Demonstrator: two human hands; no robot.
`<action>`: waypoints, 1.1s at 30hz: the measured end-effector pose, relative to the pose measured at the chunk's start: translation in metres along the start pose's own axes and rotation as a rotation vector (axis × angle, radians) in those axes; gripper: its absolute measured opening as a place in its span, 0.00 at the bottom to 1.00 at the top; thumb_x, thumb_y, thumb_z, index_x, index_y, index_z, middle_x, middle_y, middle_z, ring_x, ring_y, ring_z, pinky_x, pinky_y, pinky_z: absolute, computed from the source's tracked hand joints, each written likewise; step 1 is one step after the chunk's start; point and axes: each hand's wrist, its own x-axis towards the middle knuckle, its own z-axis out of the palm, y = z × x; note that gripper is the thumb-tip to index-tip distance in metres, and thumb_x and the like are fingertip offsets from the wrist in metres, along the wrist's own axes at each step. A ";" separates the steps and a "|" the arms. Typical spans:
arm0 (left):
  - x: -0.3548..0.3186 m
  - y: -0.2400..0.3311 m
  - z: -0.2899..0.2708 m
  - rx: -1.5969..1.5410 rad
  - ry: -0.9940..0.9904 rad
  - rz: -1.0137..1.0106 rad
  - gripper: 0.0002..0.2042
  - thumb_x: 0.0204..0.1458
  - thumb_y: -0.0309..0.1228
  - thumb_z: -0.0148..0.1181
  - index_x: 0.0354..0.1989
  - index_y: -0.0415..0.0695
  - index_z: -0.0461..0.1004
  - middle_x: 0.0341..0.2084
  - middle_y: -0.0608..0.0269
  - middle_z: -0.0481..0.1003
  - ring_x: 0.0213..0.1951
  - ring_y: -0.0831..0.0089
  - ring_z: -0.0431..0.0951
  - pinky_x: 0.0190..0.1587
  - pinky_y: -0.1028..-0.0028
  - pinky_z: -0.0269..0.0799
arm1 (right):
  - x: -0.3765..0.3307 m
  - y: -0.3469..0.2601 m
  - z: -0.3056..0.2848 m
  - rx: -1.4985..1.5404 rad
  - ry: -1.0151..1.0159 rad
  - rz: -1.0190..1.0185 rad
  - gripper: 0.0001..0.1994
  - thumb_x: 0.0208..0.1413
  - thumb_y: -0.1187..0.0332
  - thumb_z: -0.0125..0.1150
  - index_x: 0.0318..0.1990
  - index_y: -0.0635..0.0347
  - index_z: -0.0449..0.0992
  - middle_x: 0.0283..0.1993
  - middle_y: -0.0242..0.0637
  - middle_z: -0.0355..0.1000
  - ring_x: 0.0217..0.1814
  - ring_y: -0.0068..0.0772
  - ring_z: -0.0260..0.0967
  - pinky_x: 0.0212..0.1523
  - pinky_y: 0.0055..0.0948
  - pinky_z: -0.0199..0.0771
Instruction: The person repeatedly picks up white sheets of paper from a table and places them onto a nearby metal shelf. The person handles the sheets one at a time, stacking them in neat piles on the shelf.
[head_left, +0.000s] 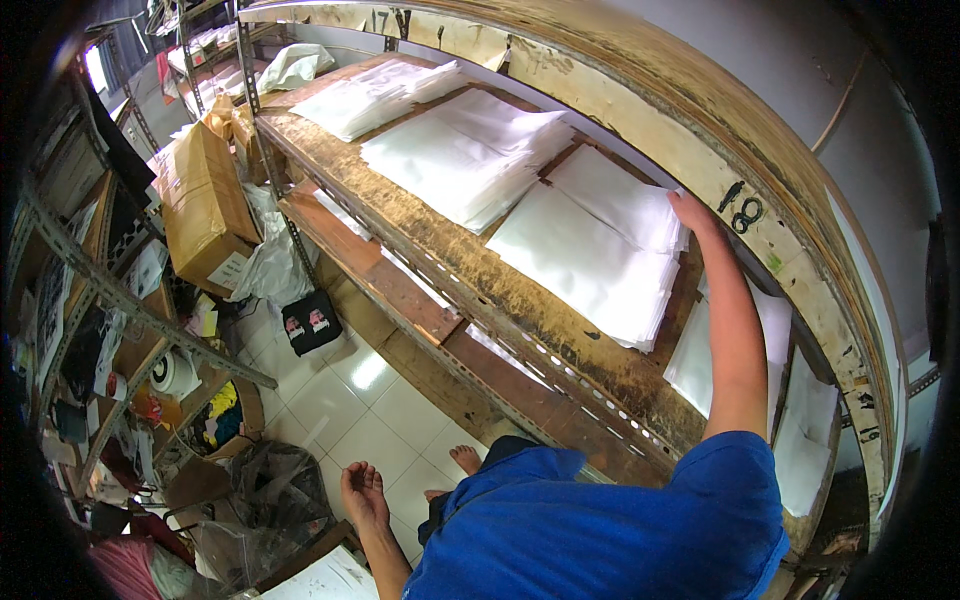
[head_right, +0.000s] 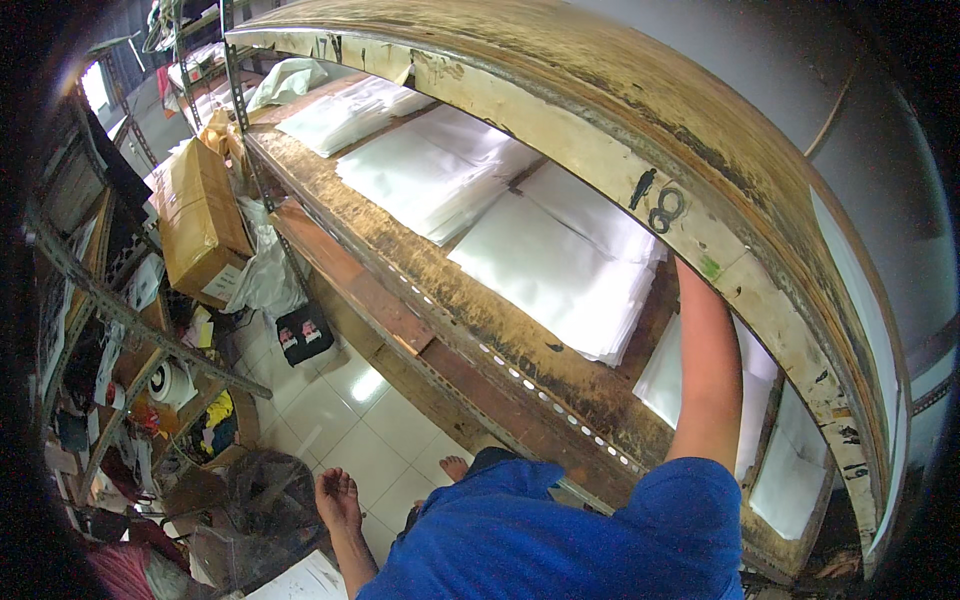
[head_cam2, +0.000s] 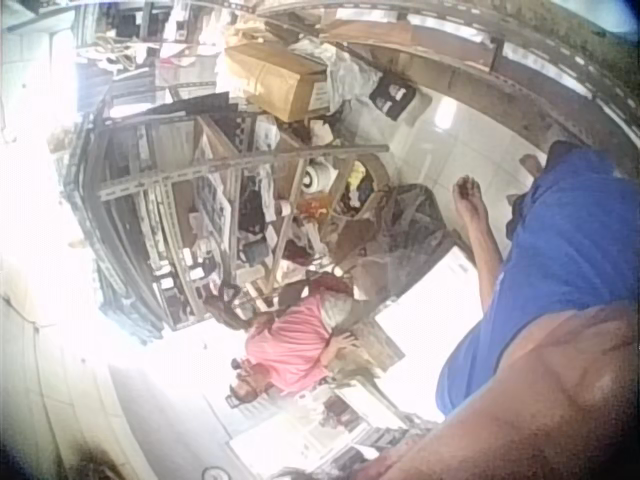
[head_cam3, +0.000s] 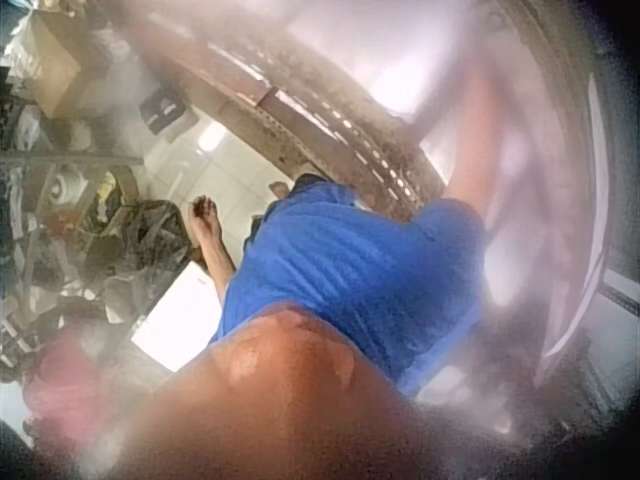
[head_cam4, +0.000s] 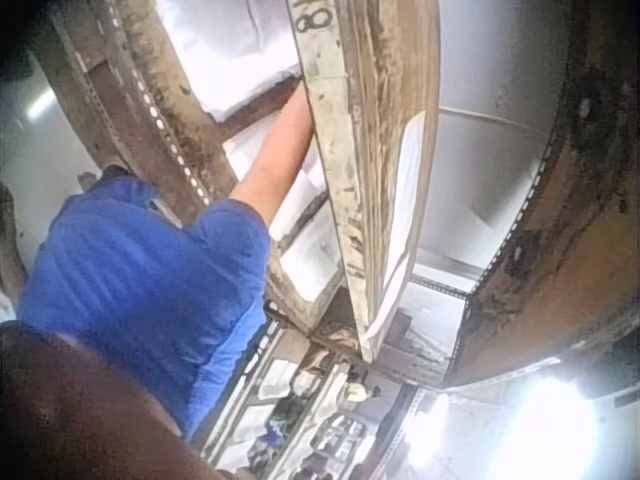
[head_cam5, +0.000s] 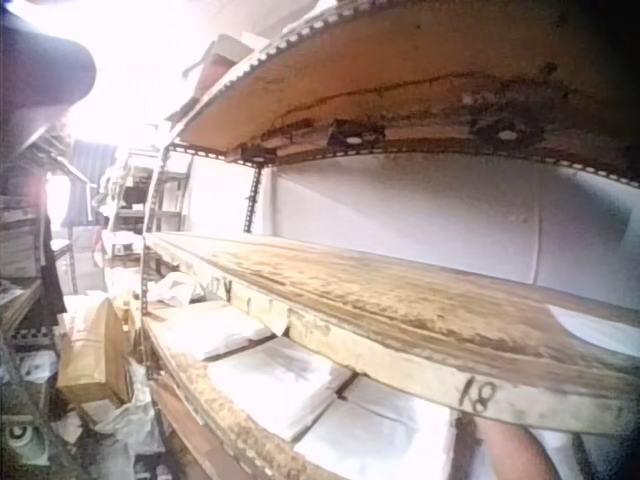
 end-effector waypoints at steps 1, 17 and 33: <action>0.002 -0.001 -0.002 -0.010 -0.012 -0.010 0.10 0.58 0.38 0.52 0.34 0.45 0.74 0.33 0.63 0.76 0.36 0.72 0.74 0.44 0.72 0.68 | 0.009 0.008 0.013 -0.075 0.018 0.025 0.30 0.55 0.51 0.53 0.61 0.60 0.64 0.64 0.56 0.58 0.69 0.55 0.52 0.67 0.41 0.51; 0.004 -0.007 0.005 0.032 0.026 -0.003 0.11 0.60 0.39 0.50 0.34 0.45 0.73 0.33 0.64 0.75 0.37 0.71 0.73 0.46 0.72 0.67 | -0.046 -0.040 -0.011 0.166 -0.341 0.015 0.30 0.62 0.53 0.39 0.64 0.68 0.57 0.65 0.59 0.57 0.69 0.55 0.50 0.69 0.41 0.48; 0.010 -0.020 0.025 0.084 0.044 0.002 0.10 0.59 0.39 0.51 0.33 0.46 0.74 0.32 0.65 0.76 0.36 0.72 0.74 0.45 0.71 0.67 | -0.059 -0.032 -0.011 0.194 -0.217 -0.065 0.28 0.62 0.54 0.40 0.62 0.67 0.61 0.66 0.58 0.54 0.71 0.54 0.48 0.70 0.39 0.45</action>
